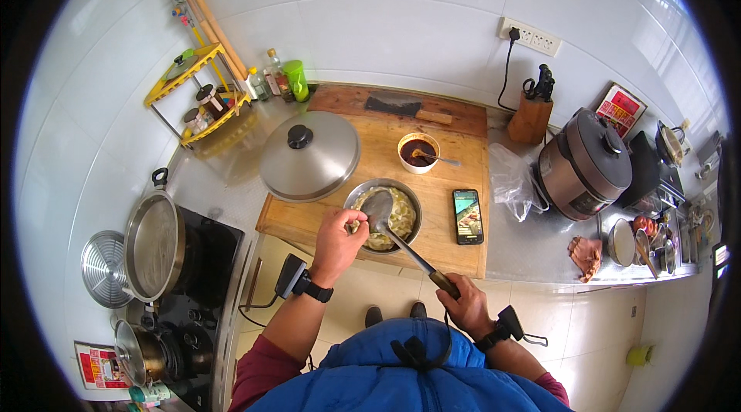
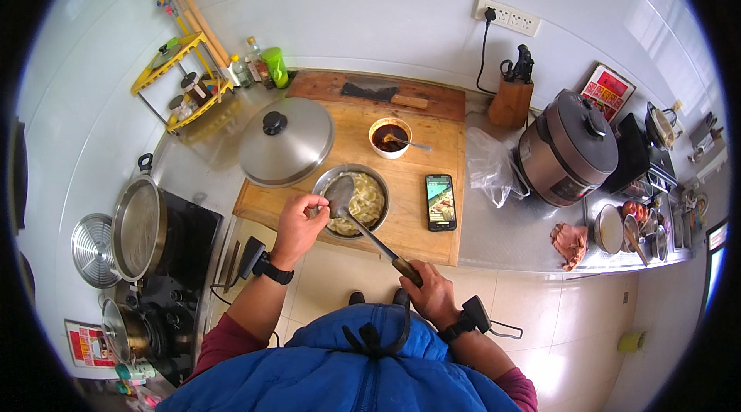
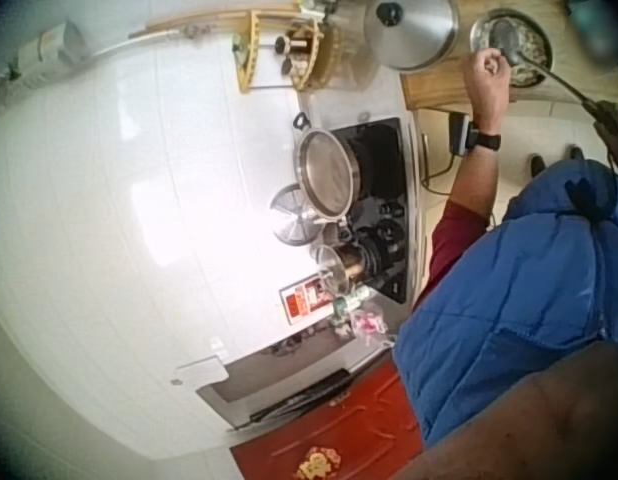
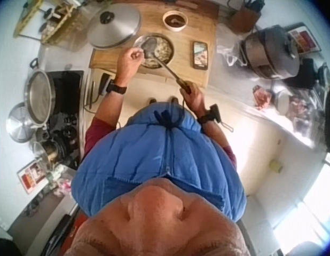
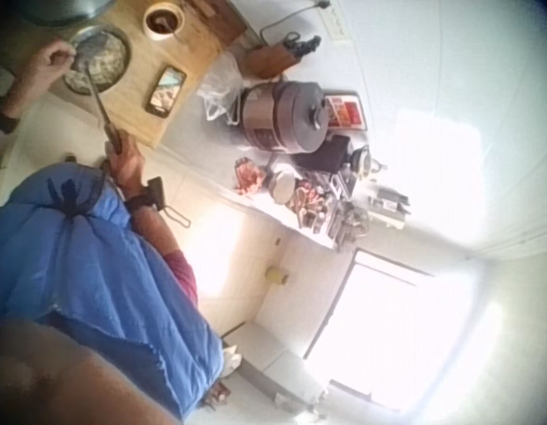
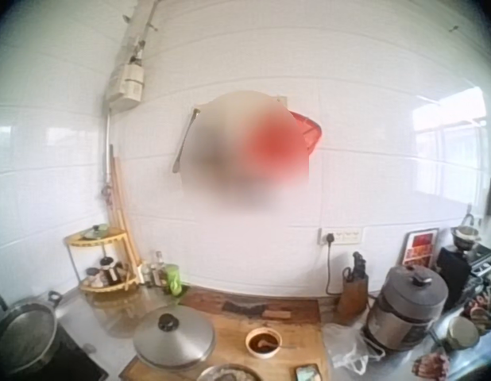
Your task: The person walks into the kitchen, picks up a bowl and chopsticks, then scoops cooked noodles from a pot into the bowl using a ladle. The person places the filled bowl on the counter and sets the ladle down.
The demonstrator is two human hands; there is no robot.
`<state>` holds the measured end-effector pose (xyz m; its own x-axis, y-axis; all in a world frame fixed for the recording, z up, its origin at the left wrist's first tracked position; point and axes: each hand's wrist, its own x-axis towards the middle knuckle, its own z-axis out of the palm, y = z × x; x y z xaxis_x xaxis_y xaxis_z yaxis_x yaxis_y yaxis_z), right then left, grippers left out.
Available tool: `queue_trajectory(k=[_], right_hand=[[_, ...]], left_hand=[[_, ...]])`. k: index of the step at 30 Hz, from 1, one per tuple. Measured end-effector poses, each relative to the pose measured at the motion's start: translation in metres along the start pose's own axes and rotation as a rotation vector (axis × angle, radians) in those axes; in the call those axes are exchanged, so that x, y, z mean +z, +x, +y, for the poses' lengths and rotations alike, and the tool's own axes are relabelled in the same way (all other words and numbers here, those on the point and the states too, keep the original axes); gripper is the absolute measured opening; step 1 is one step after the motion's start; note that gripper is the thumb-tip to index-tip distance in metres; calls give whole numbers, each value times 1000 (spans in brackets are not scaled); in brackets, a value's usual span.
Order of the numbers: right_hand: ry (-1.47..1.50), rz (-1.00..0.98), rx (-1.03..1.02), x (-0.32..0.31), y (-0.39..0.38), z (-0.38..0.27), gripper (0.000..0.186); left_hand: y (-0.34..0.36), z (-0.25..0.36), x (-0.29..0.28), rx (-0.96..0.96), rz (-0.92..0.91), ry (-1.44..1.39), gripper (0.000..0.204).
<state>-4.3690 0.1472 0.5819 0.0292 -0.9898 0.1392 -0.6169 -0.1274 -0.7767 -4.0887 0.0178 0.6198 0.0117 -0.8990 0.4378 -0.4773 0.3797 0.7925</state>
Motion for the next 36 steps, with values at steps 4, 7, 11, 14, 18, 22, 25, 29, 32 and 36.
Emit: queue_trajectory(k=[4,7,11,14,18,22,25,29,32,36], right_hand=[[-10,9,-1,2,-2,-3,35],[-22,6,9,3,-2,-5,34],[-21,17,3,4,-1,-8,34],[-13,26,-7,5,0,-12,35],[41,18,20,8,0,-18,35],[116,-37,156,11,-3,-18,38],[190,-58,188,14,-5,-14,40],[387,-132,257,13,-5,-11,37],[511,-200,351,10,-3,-15,31],[538,-229,376,2,1,-27,27]], left_hand=[[-3,-7,2,22,-14,21,15],[-12,-8,5,36,-37,28,15],[-25,-3,9,42,-76,81,14],[-30,0,9,73,-84,121,14],[-36,-1,4,29,-95,145,14],[-37,-8,-1,16,-71,114,15],[-38,-12,-1,-1,-59,101,14],[-37,-14,-1,-37,-50,67,12],[-36,-15,-3,-48,-45,49,11],[-34,-17,-5,-24,-7,31,12]])
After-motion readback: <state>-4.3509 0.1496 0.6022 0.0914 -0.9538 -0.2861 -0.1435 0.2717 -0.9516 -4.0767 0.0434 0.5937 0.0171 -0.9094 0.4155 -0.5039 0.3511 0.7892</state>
